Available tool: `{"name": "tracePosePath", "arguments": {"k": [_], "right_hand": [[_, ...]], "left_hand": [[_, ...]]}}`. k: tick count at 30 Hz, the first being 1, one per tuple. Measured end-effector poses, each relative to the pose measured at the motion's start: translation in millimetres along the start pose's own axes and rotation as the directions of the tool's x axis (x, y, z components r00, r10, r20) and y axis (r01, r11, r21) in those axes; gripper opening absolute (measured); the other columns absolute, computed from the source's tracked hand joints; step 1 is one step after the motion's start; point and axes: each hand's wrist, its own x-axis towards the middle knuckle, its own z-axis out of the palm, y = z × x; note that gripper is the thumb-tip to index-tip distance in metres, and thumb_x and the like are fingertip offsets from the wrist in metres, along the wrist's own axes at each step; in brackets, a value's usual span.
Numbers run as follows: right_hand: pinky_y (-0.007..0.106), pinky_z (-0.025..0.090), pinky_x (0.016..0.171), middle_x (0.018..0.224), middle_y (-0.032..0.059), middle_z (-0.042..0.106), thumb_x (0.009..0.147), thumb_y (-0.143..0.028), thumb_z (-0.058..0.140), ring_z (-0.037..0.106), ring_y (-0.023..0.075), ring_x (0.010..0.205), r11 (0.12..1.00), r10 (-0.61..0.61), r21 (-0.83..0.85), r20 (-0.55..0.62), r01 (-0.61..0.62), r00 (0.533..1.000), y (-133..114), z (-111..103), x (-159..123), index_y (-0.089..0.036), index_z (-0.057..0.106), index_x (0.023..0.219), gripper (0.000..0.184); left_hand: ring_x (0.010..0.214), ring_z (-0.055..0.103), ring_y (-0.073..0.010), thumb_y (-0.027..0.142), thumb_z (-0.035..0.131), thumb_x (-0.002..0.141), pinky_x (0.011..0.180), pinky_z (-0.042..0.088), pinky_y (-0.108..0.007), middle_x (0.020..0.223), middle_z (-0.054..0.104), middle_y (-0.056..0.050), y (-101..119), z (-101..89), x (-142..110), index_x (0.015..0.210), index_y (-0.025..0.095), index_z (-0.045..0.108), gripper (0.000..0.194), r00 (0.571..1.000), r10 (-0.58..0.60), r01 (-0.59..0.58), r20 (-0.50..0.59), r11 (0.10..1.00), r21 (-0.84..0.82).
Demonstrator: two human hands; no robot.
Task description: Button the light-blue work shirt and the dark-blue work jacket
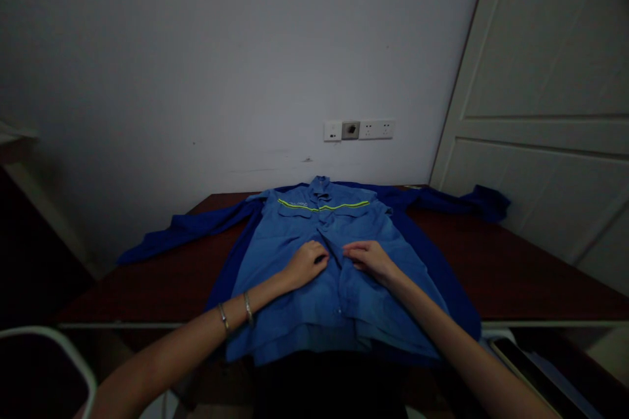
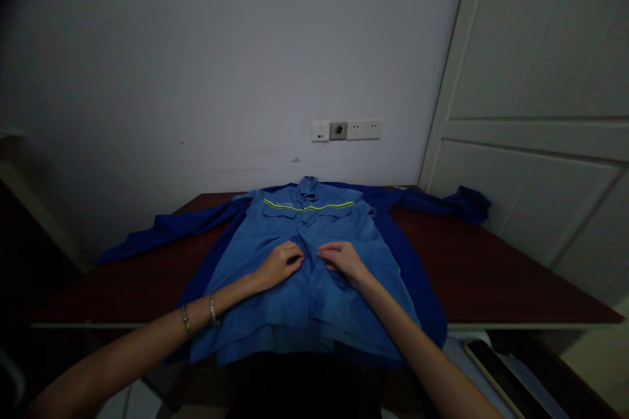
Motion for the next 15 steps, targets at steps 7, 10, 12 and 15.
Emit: {"name": "tracePosePath", "arguments": {"k": [7, 10, 12, 15], "right_hand": [[0.019, 0.03, 0.041, 0.05, -0.0033, 0.054, 0.056, -0.03, 0.067, 0.041, 0.0056, 0.042, 0.974, -0.207, 0.056, -0.15, 0.217, 0.967, -23.6, 6.3, 8.0, -0.012, 0.067, 0.083, 0.032], [0.02, 0.029, 0.041, 0.049, -0.0025, 0.055, 0.057, -0.032, 0.066, 0.042, 0.0068, 0.042, 0.962, -0.262, 0.03, -0.153, 0.27, 0.953, -30.4, 10.7, 11.0, -0.012, 0.067, 0.083, 0.033], [0.02, 0.03, 0.042, 0.052, -0.0011, 0.057, 0.057, -0.032, 0.066, 0.043, 0.0076, 0.043, 0.959, -0.279, 0.016, -0.124, 0.283, 0.952, -33.6, 12.9, 11.4, -0.011, 0.067, 0.083, 0.033], [0.021, 0.035, 0.046, 0.061, 0.0024, 0.063, 0.056, -0.03, 0.066, 0.05, 0.0096, 0.049, 0.956, -0.29, 0.014, -0.104, 0.293, 0.952, -37.0, 15.1, 11.0, -0.011, 0.066, 0.083, 0.033]], "left_hand": [[0.078, 0.058, -0.0151, 0.018, 0.05, 0.076, 0.076, 0.044, -0.027, 0.08, 0.064, -0.004, 12.2, -16.6, 19.6, 0.078, 0.014, 0.062, 0.012, 0.942, -0.254, 0.147, -0.22, 0.9, -0.411], [0.075, 0.058, -0.0143, 0.023, 0.049, 0.078, 0.072, 0.045, -0.025, 0.077, 0.063, -0.003, 13.7, -20.5, 27.7, 0.078, 0.013, 0.061, 0.015, 0.937, -0.257, 0.129, -0.237, 0.885, -0.448], [0.075, 0.058, -0.014, 0.025, 0.048, 0.08, 0.071, 0.045, -0.025, 0.079, 0.063, -0.003, 13.5, -21.5, 30.4, 0.081, 0.014, 0.061, 0.017, 0.946, -0.224, 0.102, -0.235, 0.893, -0.439], [0.076, 0.057, -0.0145, 0.027, 0.048, 0.081, 0.072, 0.044, -0.025, 0.081, 0.064, -0.003, 12.8, -22.1, 31.0, 0.083, 0.016, 0.062, 0.019, 0.96, -0.177, 0.08, -0.215, 0.915, -0.395]]}}
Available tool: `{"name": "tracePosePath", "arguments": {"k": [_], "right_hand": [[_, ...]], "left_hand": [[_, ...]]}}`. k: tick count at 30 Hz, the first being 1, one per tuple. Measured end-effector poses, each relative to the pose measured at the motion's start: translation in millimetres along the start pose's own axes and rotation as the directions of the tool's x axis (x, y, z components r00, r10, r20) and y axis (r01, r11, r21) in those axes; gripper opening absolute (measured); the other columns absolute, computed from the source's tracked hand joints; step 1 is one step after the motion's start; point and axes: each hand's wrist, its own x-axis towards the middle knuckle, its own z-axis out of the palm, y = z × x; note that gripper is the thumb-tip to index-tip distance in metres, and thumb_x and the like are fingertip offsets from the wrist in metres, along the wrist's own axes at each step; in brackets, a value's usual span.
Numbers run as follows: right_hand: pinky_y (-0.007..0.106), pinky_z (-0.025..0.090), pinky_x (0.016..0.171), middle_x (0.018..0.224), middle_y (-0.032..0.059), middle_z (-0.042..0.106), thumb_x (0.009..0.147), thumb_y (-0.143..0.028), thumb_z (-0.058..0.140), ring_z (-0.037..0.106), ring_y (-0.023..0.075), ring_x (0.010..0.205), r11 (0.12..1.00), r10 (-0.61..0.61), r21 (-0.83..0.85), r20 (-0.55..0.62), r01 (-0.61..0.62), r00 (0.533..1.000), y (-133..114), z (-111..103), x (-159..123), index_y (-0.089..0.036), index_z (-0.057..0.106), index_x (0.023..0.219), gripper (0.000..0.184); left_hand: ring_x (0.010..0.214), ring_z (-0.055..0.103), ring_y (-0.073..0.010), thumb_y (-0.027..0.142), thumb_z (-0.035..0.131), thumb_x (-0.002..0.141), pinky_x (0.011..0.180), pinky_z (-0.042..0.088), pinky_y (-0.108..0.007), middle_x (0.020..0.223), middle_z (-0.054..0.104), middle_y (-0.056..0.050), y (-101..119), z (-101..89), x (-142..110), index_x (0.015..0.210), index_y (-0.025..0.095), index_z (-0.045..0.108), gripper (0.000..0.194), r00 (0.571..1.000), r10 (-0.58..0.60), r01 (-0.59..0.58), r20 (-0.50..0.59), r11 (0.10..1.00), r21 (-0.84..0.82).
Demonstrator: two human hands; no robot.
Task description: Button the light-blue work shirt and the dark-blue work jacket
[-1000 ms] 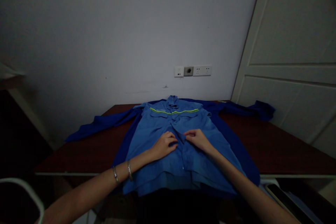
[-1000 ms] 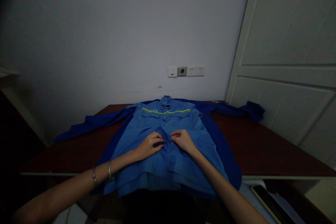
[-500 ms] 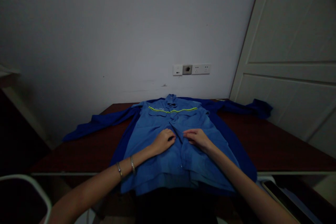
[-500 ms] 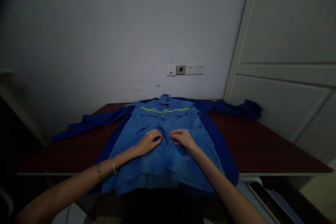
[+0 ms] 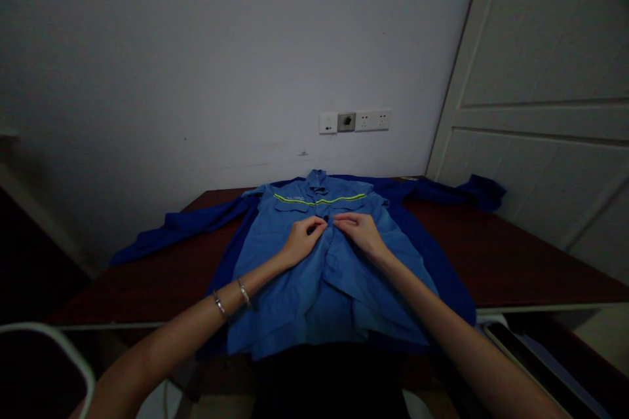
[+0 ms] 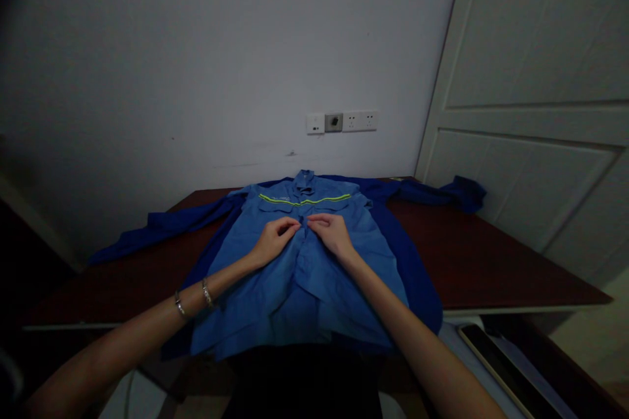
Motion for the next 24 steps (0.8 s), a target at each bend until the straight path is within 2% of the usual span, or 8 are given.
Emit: {"name": "tracePosePath", "arguments": {"k": [5, 8, 12, 18, 24], "right_hand": [[0.021, 0.036, 0.047, 0.065, 0.0035, 0.065, 0.057, -0.028, 0.066, 0.053, 0.0108, 0.054, 1.0, -0.012, 0.003, -0.007, 0.012, 1.0, 0.6, 1.6, 0.9, -0.011, 0.066, 0.083, 0.032], [0.02, 0.032, 0.044, 0.06, 0.0012, 0.062, 0.058, -0.029, 0.064, 0.048, 0.0086, 0.048, 1.0, -0.005, 0.008, -0.001, 0.005, 1.0, 3.2, 1.9, -0.2, -0.011, 0.067, 0.084, 0.031], [0.02, 0.026, 0.041, 0.051, -0.0015, 0.056, 0.059, -0.03, 0.063, 0.04, 0.0064, 0.042, 1.0, 0.013, 0.022, -0.007, -0.013, 1.0, 5.0, 3.4, -3.1, -0.011, 0.067, 0.083, 0.032], [0.021, 0.028, 0.045, 0.055, 0.0004, 0.058, 0.059, -0.032, 0.061, 0.044, 0.0089, 0.048, 0.999, 0.023, 0.045, -0.019, -0.023, 1.0, 5.9, 7.6, -4.8, -0.011, 0.067, 0.082, 0.031], [0.021, 0.028, 0.045, 0.056, 0.0003, 0.059, 0.06, -0.031, 0.06, 0.043, 0.0087, 0.048, 0.999, 0.015, 0.031, -0.009, -0.015, 1.0, 10.1, 6.7, -3.3, -0.012, 0.068, 0.081, 0.03]], "left_hand": [[0.075, 0.057, -0.0133, 0.023, 0.05, 0.079, 0.071, 0.042, -0.024, 0.08, 0.062, -0.002, -3.8, 1.0, -2.2, 0.087, 0.017, 0.058, 0.013, 0.998, -0.005, 0.006, 0.056, 1.0, -0.025], [0.068, 0.055, -0.0113, 0.021, 0.051, 0.078, 0.066, 0.042, -0.022, 0.073, 0.057, 0.001, -7.6, 3.6, -3.4, 0.086, 0.017, 0.05, 0.01, 0.998, -0.027, 0.032, 0.05, 0.994, -0.101], [0.07, 0.054, -0.011, 0.021, 0.052, 0.076, 0.066, 0.042, -0.023, 0.074, 0.055, 0.001, -10.5, 7.2, -4.1, 0.078, 0.018, 0.042, 0.011, 0.999, -0.042, 0.046, 0.026, 0.988, -0.148], [0.065, 0.054, -0.0104, 0.023, 0.054, 0.074, 0.063, 0.041, -0.022, 0.066, 0.051, 0.004, -9.5, 9.3, -3.8, 0.071, 0.019, 0.037, 0.018, 0.998, -0.062, 0.06, -0.017, 0.992, -0.111], [0.063, 0.052, -0.0101, 0.024, 0.053, 0.073, 0.062, 0.04, -0.022, 0.064, 0.052, 0.004, -6.8, 7.5, -3.1, 0.067, 0.018, 0.035, 0.02, 0.998, -0.061, 0.061, 0.001, 0.997, -0.054]]}}
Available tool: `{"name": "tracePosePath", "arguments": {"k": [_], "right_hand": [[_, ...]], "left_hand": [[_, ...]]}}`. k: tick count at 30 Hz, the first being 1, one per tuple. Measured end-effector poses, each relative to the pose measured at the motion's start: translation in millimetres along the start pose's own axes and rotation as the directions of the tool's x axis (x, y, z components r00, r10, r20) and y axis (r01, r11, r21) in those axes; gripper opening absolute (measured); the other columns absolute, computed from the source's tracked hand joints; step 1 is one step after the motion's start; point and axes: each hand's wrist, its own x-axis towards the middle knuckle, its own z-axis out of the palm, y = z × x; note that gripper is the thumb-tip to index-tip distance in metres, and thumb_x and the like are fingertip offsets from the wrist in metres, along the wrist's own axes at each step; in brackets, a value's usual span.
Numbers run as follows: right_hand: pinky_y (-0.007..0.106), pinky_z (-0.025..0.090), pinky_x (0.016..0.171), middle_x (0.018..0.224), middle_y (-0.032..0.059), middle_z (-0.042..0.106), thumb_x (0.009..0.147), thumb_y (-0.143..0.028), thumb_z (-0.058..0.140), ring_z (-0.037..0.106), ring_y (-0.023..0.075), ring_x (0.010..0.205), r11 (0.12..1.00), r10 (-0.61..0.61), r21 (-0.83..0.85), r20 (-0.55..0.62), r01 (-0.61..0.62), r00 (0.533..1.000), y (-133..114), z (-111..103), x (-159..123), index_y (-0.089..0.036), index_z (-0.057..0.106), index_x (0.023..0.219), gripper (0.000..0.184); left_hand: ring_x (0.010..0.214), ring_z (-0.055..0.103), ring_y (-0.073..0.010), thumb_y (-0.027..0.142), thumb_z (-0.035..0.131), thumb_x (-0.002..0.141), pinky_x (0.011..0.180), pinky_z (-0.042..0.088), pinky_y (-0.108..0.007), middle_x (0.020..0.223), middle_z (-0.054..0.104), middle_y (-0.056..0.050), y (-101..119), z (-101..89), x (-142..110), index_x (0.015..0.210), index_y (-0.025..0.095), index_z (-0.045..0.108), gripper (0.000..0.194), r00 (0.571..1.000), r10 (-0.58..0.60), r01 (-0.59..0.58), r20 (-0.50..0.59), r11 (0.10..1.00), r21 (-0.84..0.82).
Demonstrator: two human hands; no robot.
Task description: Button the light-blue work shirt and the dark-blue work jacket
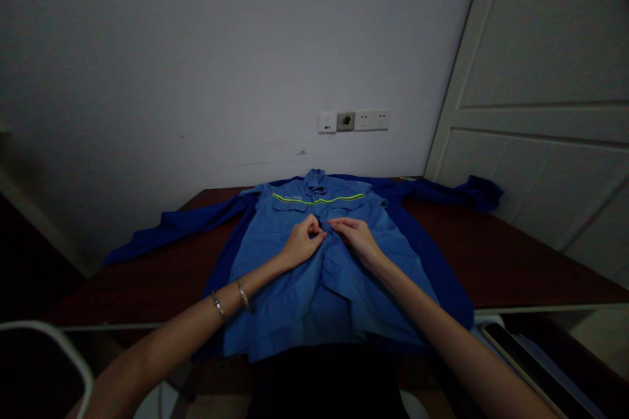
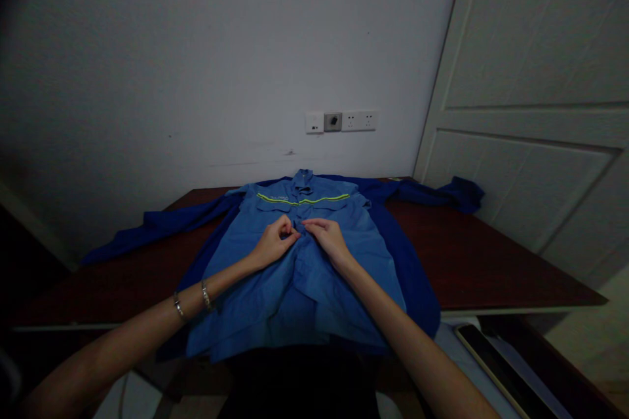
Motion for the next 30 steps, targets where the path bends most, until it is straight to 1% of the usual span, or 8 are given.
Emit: {"name": "tracePosePath", "arguments": {"k": [4, 9, 13, 17, 21, 23, 25, 30], "right_hand": [[0.021, 0.033, 0.046, 0.058, 0.0014, 0.062, 0.062, -0.031, 0.056, 0.048, 0.0106, 0.05, 1.0, 0.023, -0.001, 0.014, -0.023, 1.0, 0.5, -1.0, 0.0, -0.013, 0.068, 0.081, 0.028], [0.023, 0.042, 0.054, 0.068, 0.0034, 0.066, 0.06, -0.02, 0.052, 0.057, 0.0128, 0.057, 0.979, 0.082, 0.175, 0.119, -0.102, 0.99, -3.8, -3.5, -1.9, -0.015, 0.066, 0.085, 0.029], [0.021, 0.04, 0.051, 0.064, 0.001, 0.065, 0.056, -0.017, 0.058, 0.052, 0.0092, 0.049, 0.996, 0.055, 0.068, 0.144, -0.065, 0.988, -5.8, -7.0, -3.0, -0.014, 0.066, 0.084, 0.029], [0.024, 0.044, 0.063, 0.079, 0.0041, 0.068, 0.053, -0.021, 0.067, 0.059, 0.013, 0.065, 0.997, 0.039, 0.062, 0.2, -0.052, 0.979, -2.8, -11.4, -2.0, -0.014, 0.066, 0.085, 0.032], [0.027, 0.045, 0.063, 0.07, 0.0041, 0.067, 0.055, -0.031, 0.069, 0.059, 0.0138, 0.061, 0.997, 0.036, -0.068, 0.188, -0.023, 0.981, 2.2, -14.5, 0.9, -0.012, 0.068, 0.079, 0.029], [0.028, 0.045, 0.064, 0.069, 0.0039, 0.067, 0.057, -0.032, 0.068, 0.059, 0.0143, 0.061, 0.991, -0.002, -0.131, 0.191, 0.027, 0.982, 3.2, -14.8, 1.9, -0.012, 0.069, 0.076, 0.027], [0.028, 0.045, 0.067, 0.07, 0.0041, 0.067, 0.059, -0.031, 0.067, 0.059, 0.0151, 0.064, 0.974, -0.091, -0.187, 0.201, 0.13, 0.975, 2.8, -14.1, 1.9, -0.013, 0.069, 0.073, 0.023], [0.029, 0.044, 0.074, 0.076, 0.0041, 0.068, 0.067, -0.029, 0.061, 0.06, 0.0172, 0.074, 0.878, -0.295, -0.319, 0.227, 0.357, 0.928, 0.8, -11.3, -0.9, -0.017, 0.068, 0.073, 0.015]], "left_hand": [[0.064, 0.052, -0.0103, 0.024, 0.053, 0.073, 0.062, 0.04, -0.022, 0.065, 0.052, 0.003, -0.6, -0.5, -0.3, 0.066, 0.019, 0.034, 0.021, 1.0, -0.005, 0.005, 0.009, 1.0, -0.014], [0.065, 0.053, -0.0102, 0.023, 0.052, 0.074, 0.062, 0.04, -0.022, 0.067, 0.053, 0.003, 0.8, -2.1, -1.3, 0.066, 0.018, 0.034, 0.021, 0.999, -0.009, 0.01, 0.033, 0.999, -0.031], [0.064, 0.051, -0.0095, 0.022, 0.052, 0.074, 0.061, 0.039, -0.021, 0.066, 0.052, 0.003, 3.3, -3.9, -1.2, 0.066, 0.018, 0.035, 0.02, 0.999, 0.013, -0.013, 0.042, 1.0, -0.005], [0.062, 0.049, -0.0092, 0.022, 0.051, 0.074, 0.06, 0.038, -0.021, 0.065, 0.051, 0.003, 4.4, -5.5, -1.3, 0.065, 0.018, 0.035, 0.019, 0.999, 0.016, -0.016, 0.044, 1.0, 0.004], [0.063, 0.049, -0.01, 0.02, 0.051, 0.073, 0.06, 0.038, -0.022, 0.066, 0.053, 0.002, 3.9, -6.3, -2.2, 0.066, 0.018, 0.036, 0.016, 0.998, 0.006, -0.007, 0.057, 1.0, 0.017], [0.063, 0.049, -0.0101, 0.019, 0.051, 0.072, 0.06, 0.038, -0.022, 0.066, 0.053, 0.002, 3.2, -6.1, -2.5, 0.066, 0.018, 0.036, 0.016, 0.998, 0.004, -0.006, 0.055, 1.0, 0.023], [0.061, 0.048, -0.0098, 0.017, 0.05, 0.071, 0.06, 0.037, -0.022, 0.065, 0.052, 0.003, 2.4, -5.6, -2.7, 0.066, 0.018, 0.035, 0.015, 0.999, 0.006, -0.008, 0.052, 1.0, 0.03], [0.06, 0.047, -0.0089, 0.013, 0.049, 0.069, 0.059, 0.037, -0.021, 0.064, 0.05, 0.004, 0.4, -3.0, -3.0, 0.068, 0.018, 0.038, 0.012, 1.0, 0.0, -0.001, 0.024, 1.0, 0.015]]}}
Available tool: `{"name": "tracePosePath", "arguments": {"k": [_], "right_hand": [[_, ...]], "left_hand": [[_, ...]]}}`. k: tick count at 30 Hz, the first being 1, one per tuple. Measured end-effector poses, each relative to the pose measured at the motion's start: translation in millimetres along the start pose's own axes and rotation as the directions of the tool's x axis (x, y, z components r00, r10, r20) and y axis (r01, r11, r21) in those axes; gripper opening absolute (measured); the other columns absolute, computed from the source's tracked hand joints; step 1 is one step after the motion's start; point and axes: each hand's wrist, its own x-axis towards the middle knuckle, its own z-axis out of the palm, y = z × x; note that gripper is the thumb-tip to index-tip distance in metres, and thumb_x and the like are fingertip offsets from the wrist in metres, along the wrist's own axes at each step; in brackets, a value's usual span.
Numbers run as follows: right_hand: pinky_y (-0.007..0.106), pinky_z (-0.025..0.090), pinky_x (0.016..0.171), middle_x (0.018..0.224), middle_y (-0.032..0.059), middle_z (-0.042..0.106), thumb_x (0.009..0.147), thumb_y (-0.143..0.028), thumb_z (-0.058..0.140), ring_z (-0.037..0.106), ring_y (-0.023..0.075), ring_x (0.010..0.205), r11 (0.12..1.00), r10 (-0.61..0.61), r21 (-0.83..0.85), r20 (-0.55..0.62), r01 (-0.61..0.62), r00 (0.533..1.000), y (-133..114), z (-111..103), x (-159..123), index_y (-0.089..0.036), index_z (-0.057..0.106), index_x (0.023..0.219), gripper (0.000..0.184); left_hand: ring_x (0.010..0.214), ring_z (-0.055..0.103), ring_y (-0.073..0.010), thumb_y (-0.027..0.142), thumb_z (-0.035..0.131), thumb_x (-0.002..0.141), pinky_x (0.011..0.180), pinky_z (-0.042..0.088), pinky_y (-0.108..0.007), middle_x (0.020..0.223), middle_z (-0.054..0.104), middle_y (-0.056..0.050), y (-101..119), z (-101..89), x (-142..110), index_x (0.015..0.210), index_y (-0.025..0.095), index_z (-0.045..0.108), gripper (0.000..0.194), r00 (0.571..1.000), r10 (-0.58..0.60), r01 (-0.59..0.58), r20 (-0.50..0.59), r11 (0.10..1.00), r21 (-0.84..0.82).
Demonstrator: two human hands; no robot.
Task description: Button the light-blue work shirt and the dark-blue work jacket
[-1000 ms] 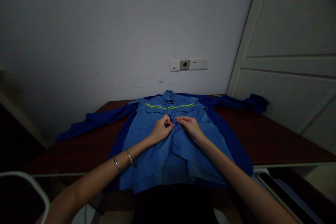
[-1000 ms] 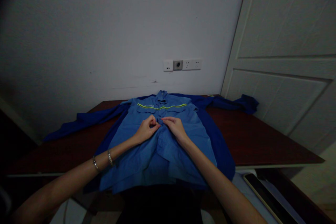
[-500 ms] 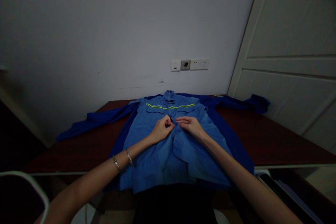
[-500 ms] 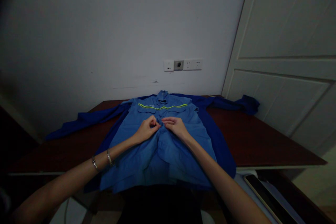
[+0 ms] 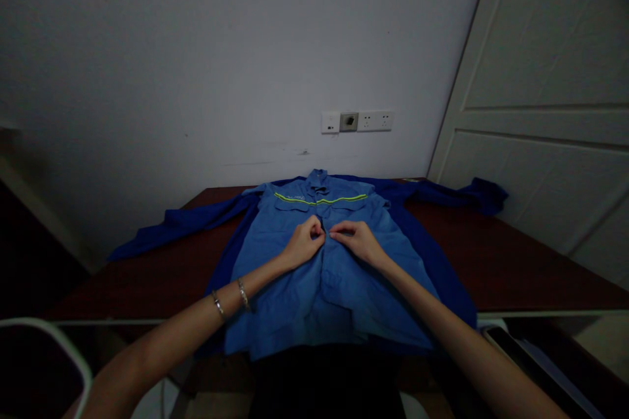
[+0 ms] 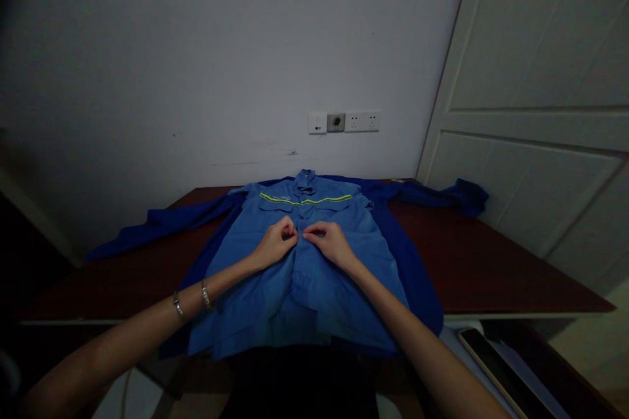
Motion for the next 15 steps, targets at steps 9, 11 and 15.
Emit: {"name": "tracePosePath", "arguments": {"k": [9, 11, 15], "right_hand": [[0.028, 0.045, 0.07, 0.083, 0.0052, 0.066, 0.075, -0.027, 0.057, 0.059, 0.0176, 0.079, 0.971, -0.161, -0.182, -0.019, 0.155, 0.987, -1.6, 4.5, -5.3, -0.02, 0.068, 0.08, 0.014], [0.029, 0.045, 0.072, 0.084, 0.0054, 0.066, 0.076, -0.027, 0.057, 0.059, 0.0177, 0.079, 0.96, -0.199, -0.203, -0.018, 0.192, 0.98, -1.2, 4.6, -5.7, -0.02, 0.068, 0.081, 0.014], [0.032, 0.044, 0.078, 0.085, 0.0056, 0.066, 0.077, -0.028, 0.056, 0.059, 0.0188, 0.082, 0.947, -0.238, -0.224, -0.012, 0.23, 0.971, 0.4, 4.8, -5.4, -0.022, 0.069, 0.082, 0.015]], "left_hand": [[0.044, 0.04, -0.0054, 0.017, 0.048, 0.073, 0.046, 0.029, -0.016, 0.049, 0.043, 0.01, -2.3, 0.6, 4.1, 0.08, 0.018, 0.038, 0.012, 0.993, -0.12, 0.118, -0.014, 0.985, -0.128], [0.049, 0.047, -0.0062, 0.019, 0.049, 0.073, 0.05, 0.033, -0.017, 0.054, 0.048, 0.009, -2.3, -0.1, 4.2, 0.082, 0.019, 0.037, 0.014, 0.993, -0.12, 0.118, -0.006, 0.98, -0.16], [0.058, 0.054, -0.0086, 0.022, 0.053, 0.074, 0.056, 0.038, -0.019, 0.061, 0.055, 0.006, -3.6, 0.2, 2.9, 0.084, 0.019, 0.037, 0.019, 0.991, -0.131, 0.131, 0.015, 0.972, -0.197]]}}
